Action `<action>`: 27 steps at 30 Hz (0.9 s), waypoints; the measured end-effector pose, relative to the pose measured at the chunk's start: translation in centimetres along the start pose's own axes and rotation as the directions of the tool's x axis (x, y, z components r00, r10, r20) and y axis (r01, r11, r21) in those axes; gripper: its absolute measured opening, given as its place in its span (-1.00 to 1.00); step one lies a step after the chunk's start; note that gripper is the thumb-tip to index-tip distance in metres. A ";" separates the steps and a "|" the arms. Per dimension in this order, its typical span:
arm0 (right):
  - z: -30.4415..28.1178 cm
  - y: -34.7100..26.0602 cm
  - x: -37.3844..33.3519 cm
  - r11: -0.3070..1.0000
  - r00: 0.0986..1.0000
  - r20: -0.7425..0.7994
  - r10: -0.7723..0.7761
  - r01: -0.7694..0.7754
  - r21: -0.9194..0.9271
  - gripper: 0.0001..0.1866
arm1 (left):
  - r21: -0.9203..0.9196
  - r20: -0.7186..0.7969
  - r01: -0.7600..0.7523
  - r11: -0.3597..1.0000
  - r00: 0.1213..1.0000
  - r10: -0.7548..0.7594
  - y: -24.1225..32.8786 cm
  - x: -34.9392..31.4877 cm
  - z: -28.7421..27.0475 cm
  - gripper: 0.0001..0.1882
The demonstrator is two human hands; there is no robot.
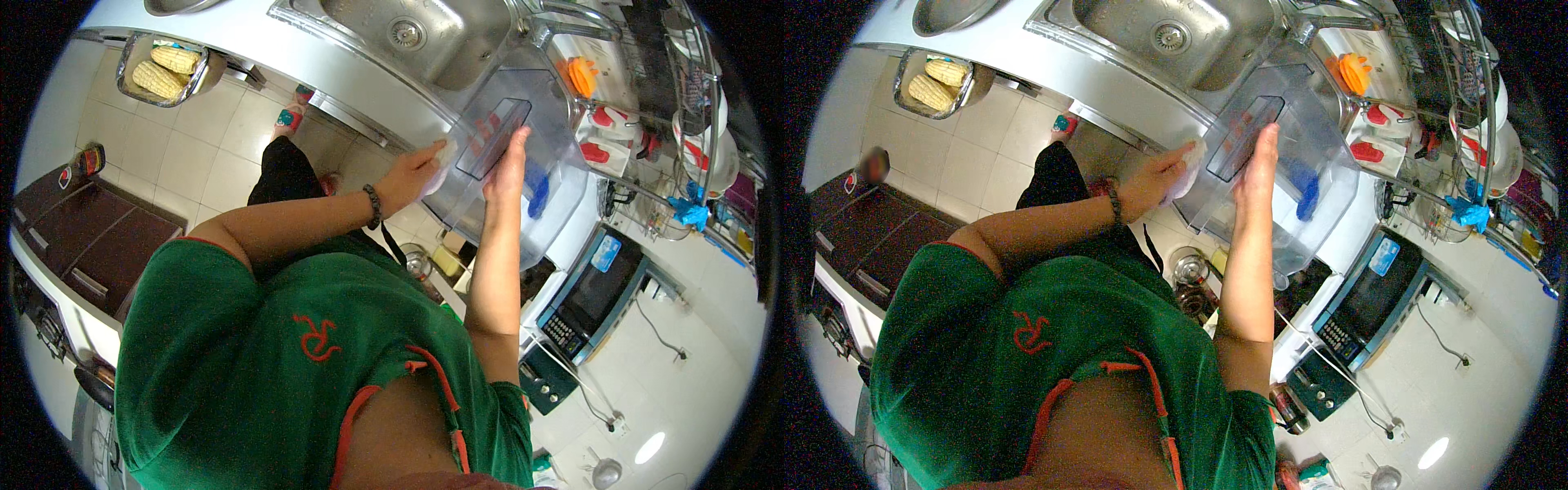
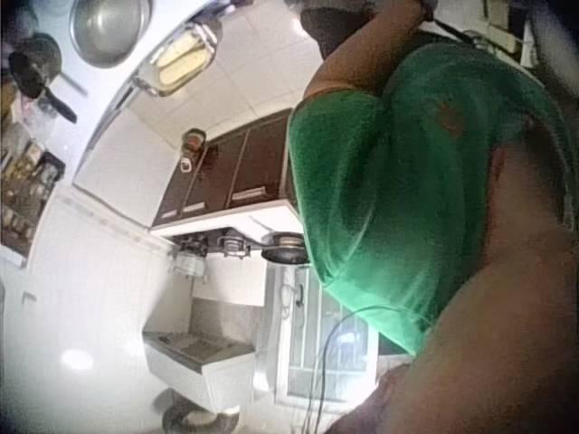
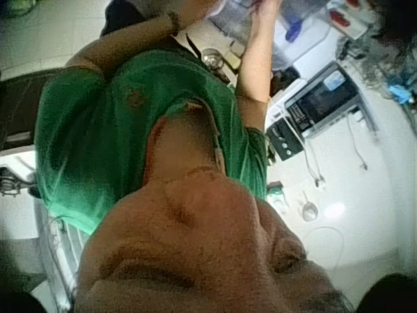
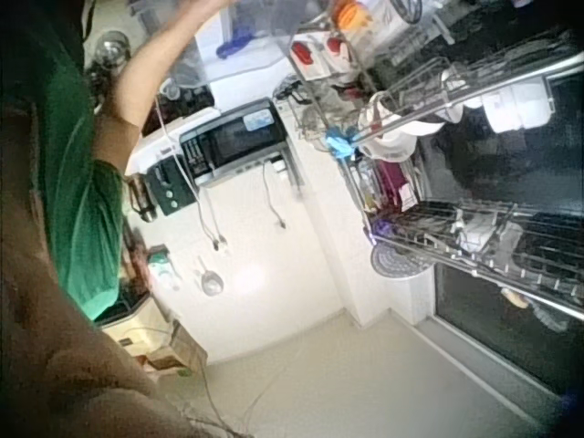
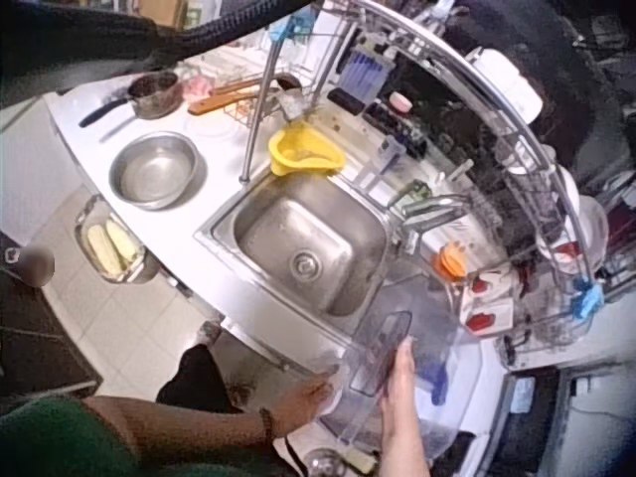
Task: The person washes a transparent plastic drawer and a small rectangular plastic piece from a dishwasher. They scrub both items with a cloth under running water at the kitchen sink, rinse them, and wipe them dry before placing them aside.
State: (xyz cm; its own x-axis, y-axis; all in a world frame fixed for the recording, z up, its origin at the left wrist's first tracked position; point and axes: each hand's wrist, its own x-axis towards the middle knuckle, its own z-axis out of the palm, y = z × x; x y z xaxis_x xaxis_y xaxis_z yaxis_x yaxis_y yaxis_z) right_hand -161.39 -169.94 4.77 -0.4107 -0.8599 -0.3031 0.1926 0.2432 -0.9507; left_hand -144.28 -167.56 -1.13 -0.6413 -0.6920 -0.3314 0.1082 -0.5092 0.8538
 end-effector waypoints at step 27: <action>-4.8 1.0 -7.9 0.924 0.936 0.026 0.352 -0.351 0.149 -0.72 | 0.538 0.101 -0.522 0.662 0.820 0.564 4.9 8.5 5.8 -0.36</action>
State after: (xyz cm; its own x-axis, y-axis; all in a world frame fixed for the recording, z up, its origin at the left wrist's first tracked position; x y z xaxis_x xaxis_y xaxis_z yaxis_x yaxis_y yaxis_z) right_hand -162.23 -160.75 5.92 -0.2932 -0.7310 -0.6162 0.4549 0.4602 -0.7624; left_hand -153.58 -172.97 2.52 -0.5415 -0.8027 0.2501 -0.0026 0.2991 0.9542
